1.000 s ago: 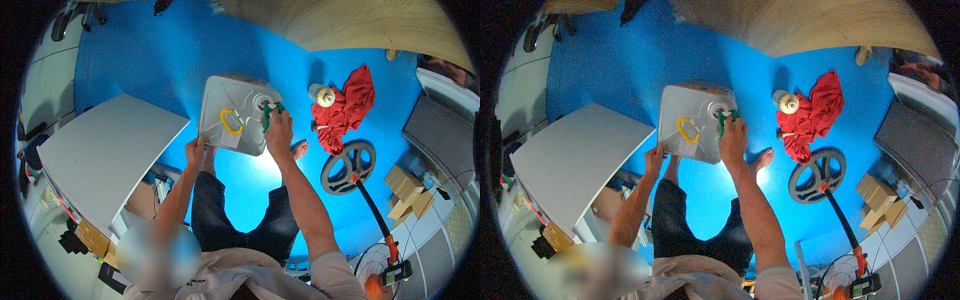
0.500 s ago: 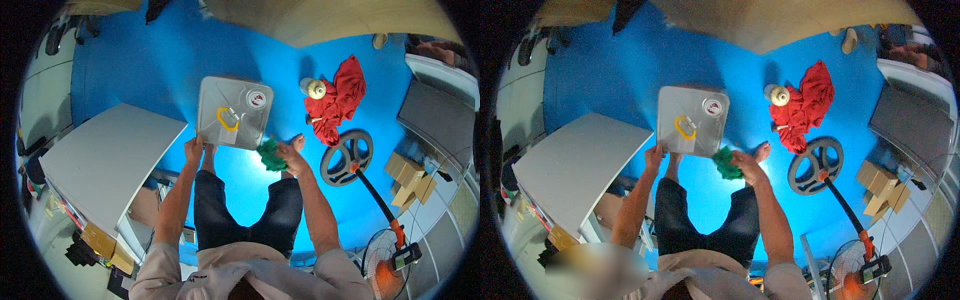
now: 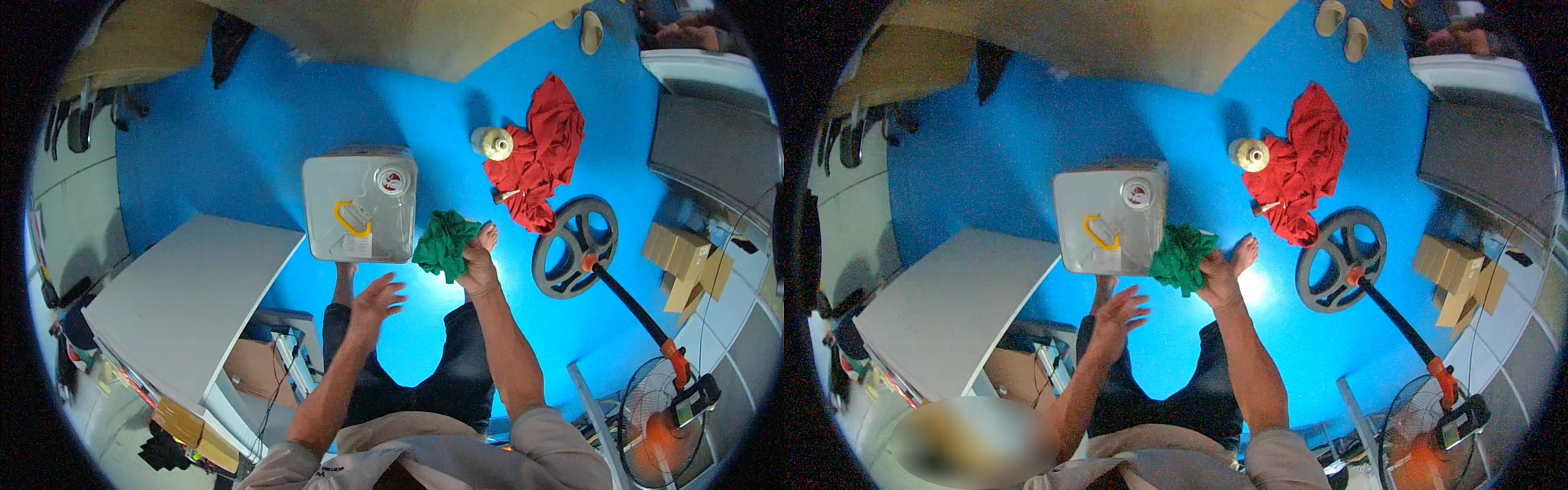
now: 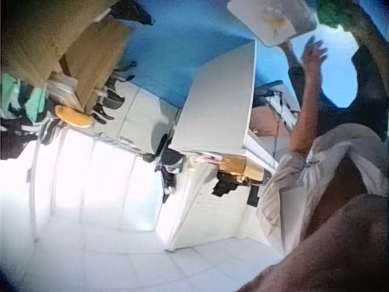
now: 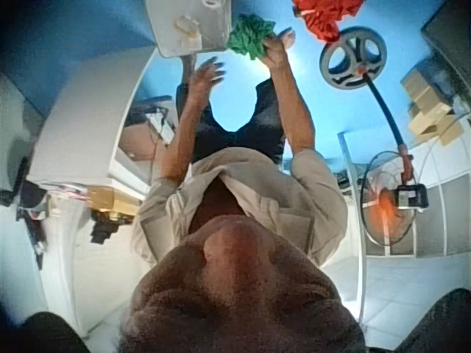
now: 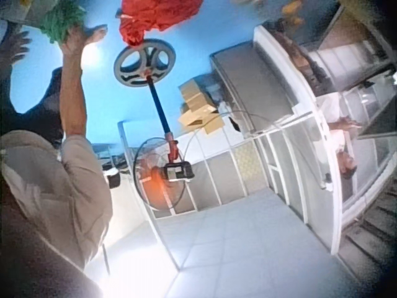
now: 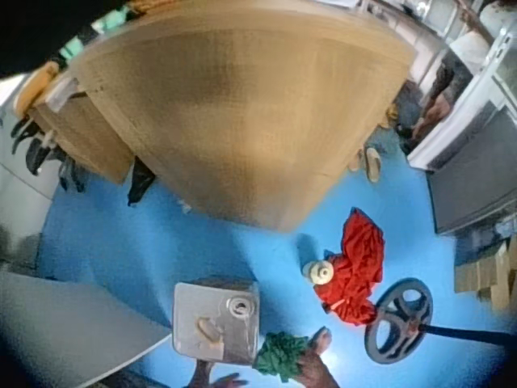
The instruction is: The person sits on a blue floor, opens a large white container, and uses a green cloth to wipe a small area of the floor. They then stand, walk through a doorway into a larger industrial room, and rub their hands together.
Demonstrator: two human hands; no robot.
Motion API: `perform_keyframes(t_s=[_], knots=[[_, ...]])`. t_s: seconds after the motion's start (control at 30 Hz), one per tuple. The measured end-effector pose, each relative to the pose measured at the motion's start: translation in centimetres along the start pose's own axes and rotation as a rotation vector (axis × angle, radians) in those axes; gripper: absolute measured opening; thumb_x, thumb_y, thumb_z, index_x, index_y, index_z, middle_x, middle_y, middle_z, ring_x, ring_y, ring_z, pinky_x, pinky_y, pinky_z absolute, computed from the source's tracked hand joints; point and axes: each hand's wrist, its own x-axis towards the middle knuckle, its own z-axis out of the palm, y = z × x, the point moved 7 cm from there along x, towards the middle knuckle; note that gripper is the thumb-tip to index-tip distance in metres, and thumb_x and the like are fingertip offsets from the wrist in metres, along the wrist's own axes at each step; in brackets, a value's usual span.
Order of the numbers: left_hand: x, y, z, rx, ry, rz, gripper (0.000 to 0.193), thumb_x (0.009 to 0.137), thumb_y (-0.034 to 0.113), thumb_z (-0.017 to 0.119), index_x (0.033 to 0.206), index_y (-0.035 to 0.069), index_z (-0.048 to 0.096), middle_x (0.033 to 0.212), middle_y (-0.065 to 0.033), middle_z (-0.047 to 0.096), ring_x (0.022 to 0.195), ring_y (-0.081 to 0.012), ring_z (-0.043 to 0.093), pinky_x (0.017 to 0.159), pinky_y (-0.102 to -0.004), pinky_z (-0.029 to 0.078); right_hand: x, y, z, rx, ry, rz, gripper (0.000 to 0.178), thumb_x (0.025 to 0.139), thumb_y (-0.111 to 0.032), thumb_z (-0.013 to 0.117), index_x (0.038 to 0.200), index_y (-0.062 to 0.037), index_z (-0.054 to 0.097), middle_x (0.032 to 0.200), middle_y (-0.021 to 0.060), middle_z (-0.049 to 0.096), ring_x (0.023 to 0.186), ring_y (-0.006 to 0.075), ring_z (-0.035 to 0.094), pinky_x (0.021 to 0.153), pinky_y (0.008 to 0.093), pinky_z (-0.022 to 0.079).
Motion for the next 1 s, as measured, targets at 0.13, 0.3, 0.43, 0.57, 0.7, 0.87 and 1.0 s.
perform_keyframes(t_s=[0.13, 0.3, 0.43, 0.57, 0.7, 0.87, 1.0], knots=[[1.4, 2.7, 6.9, 0.003, -0.099, 0.177, 0.052, 0.093, 0.021, 0.068, 0.139, 0.006, 0.049, 0.124, -0.0085, 0.062, 0.108, -0.02, 0.062, 0.089, -0.0374, 0.051, -0.3, 0.7, -0.8, 0.016, 0.053, 0.001, 0.063, 0.082, -0.008, 0.073, 0.139, -0.0056, 0.045, 0.134, 0.0122, 0.055, 0.12, 0.03, 0.056, 0.102, 0.0437, 0.047], [3.0, 1.7, 8.3, -0.072, -0.117, 0.07, 0.04, 0.093, 0.016, 0.067, 0.13, 0.006, 0.055, 0.119, -0.006, 0.064, 0.104, -0.0186, 0.063, 0.088, -0.0372, 0.051, -1.7, -1.6, -0.3, 0.034, 0.08, -0.074, 0.063, 0.082, -0.007, 0.072, 0.139, -0.0066, 0.045, 0.13, 0.0089, 0.057, 0.118, 0.0269, 0.057, 0.103, 0.0423, 0.047], [3.9, 0.8, 9.0, -0.136, -0.163, -0.005, 0.024, 0.093, 0.014, 0.066, 0.115, 0.007, 0.06, 0.114, -0.0056, 0.065, 0.1, -0.0184, 0.064, 0.087, -0.0369, 0.052, -2.7, -3.2, -0.1, 0.056, 0.084, -0.058, 0.061, 0.082, -0.004, 0.071, 0.137, -0.0088, 0.046, 0.129, 0.0077, 0.056, 0.117, 0.0266, 0.058, 0.102, 0.0435, 0.048], [4.5, 3.4, 9.3, -0.133, -0.13, 0.019, 0.022, 0.094, 0.012, 0.063, 0.114, 0.006, 0.057, 0.11, -0.0082, 0.066, 0.101, -0.0222, 0.066, 0.088, -0.0432, 0.056, -3.9, -6.3, 0.3, -0.018, -0.041, -0.169, 0.059, 0.083, -0.009, 0.072, 0.135, -0.0014, 0.047, 0.127, 0.0105, 0.06, 0.115, 0.026, 0.06, 0.101, 0.0421, 0.048], [6.2, 6.3, 9.1, -0.227, -0.187, 0.042, 0.024, 0.094, 0.009, 0.059, 0.117, 0.004, 0.054, 0.109, -0.0151, 0.066, 0.1, -0.029, 0.068, 0.086, -0.048, 0.06, -5.8, -8.1, -4.1, -0.112, 0.026, -0.149, 0.062, 0.077, -0.009, 0.075, 0.132, 0.0005, 0.049, 0.122, 0.0107, 0.061, 0.114, 0.0262, 0.059, 0.1, 0.0414, 0.047], [6.2, 10.0, 9.4, 0.006, -0.158, 0.204, 0.017, 0.094, 0.008, 0.061, 0.109, 0.0, 0.06, 0.102, -0.0132, 0.069, 0.093, -0.0209, 0.07, 0.085, -0.0377, 0.061, -5.0, -11.8, -3.3, -0.811, 0.114, -0.111, 0.043, 0.074, -0.002, 0.068, 0.117, -0.0021, 0.064, 0.109, 0.0064, 0.065, 0.103, 0.0194, 0.061, 0.091, 0.0311, 0.047], [5.6, 10.1, 10.3, 0.294, -0.088, 0.318, 0.019, 0.09, 0.003, 0.063, 0.109, -0.001, 0.064, 0.106, -0.0118, 0.069, 0.1, -0.0181, 0.067, 0.091, -0.0341, 0.055, -4.4, -12.8, -1.7, -1.306, 0.275, -0.127, 0.029, 0.078, 0.004, 0.063, 0.107, 0.0011, 0.067, 0.093, 0.0022, 0.068, 0.089, 0.0093, 0.06, 0.078, 0.0271, 0.05]])
